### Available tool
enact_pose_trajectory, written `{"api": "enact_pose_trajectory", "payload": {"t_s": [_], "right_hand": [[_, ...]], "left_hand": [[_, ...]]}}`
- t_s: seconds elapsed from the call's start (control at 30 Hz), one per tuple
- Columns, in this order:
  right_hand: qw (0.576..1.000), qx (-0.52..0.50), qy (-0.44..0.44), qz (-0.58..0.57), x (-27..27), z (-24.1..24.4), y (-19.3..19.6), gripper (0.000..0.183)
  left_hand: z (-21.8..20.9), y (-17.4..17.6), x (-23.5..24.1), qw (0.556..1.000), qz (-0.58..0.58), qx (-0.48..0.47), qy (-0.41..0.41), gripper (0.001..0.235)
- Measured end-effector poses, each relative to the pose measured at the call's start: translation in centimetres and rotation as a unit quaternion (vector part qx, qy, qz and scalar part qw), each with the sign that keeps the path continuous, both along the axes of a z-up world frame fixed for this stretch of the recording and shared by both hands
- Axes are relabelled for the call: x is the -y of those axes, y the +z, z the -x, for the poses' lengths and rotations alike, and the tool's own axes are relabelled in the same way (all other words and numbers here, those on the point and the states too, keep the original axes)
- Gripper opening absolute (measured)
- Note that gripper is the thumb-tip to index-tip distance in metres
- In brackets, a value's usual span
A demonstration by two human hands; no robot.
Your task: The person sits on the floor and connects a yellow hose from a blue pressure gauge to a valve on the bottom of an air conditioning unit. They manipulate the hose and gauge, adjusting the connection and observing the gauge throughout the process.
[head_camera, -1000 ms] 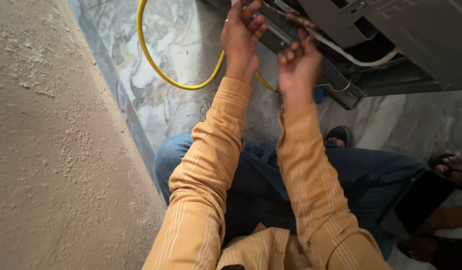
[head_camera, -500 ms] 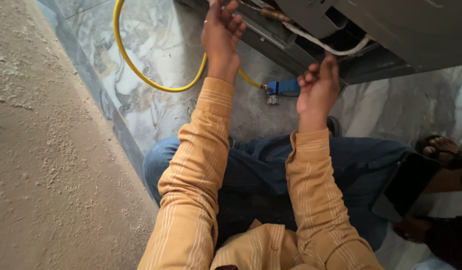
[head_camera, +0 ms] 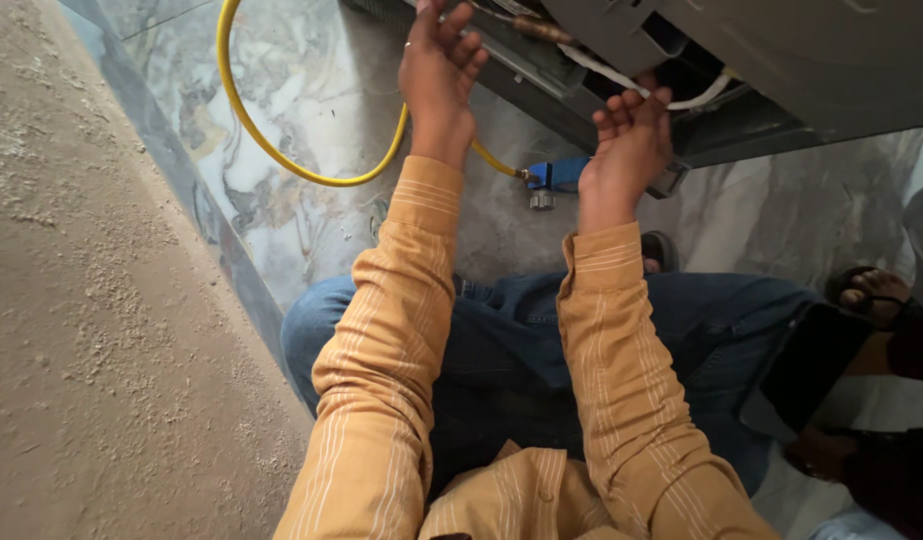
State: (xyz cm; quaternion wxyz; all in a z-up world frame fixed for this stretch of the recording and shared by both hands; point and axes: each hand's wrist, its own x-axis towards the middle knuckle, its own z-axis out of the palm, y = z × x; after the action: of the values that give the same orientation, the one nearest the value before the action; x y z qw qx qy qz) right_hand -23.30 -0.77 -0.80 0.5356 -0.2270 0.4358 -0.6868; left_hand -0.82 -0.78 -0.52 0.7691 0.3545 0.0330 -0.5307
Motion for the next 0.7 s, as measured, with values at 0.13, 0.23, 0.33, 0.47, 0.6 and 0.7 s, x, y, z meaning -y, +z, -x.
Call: {"api": "enact_pose_trajectory", "payload": {"t_s": [0.13,0.23,0.33,0.47,0.6,0.7], "right_hand": [[1.000,-0.020,-0.013,0.006,0.3,0.1,-0.8,0.033],[0.999,-0.043,-0.022,0.005,0.7,0.1,-1.2,0.034],[0.998,-0.049,-0.032,0.013,0.7,0.0,-1.5,0.034],[0.998,-0.025,-0.015,0.057,0.2,-0.5,-2.0,0.031],[0.999,0.024,0.019,0.019,0.7,-1.3,-2.3,0.025],[0.999,0.018,-0.024,-0.013,1.5,-2.3,-2.2,0.021]], "left_hand": [[0.4,0.1,0.2,1.000,-0.001,-0.002,-0.013,0.038],[0.4,0.0,0.2,1.000,-0.005,-0.001,-0.016,0.038],[0.5,0.0,0.2,1.000,-0.010,0.003,-0.018,0.037],[0.7,0.1,0.0,1.000,0.003,0.011,-0.019,0.037],[0.8,0.0,-0.3,1.000,0.009,0.014,-0.015,0.037],[0.8,0.0,0.0,0.999,-0.014,0.020,-0.022,0.040]]}}
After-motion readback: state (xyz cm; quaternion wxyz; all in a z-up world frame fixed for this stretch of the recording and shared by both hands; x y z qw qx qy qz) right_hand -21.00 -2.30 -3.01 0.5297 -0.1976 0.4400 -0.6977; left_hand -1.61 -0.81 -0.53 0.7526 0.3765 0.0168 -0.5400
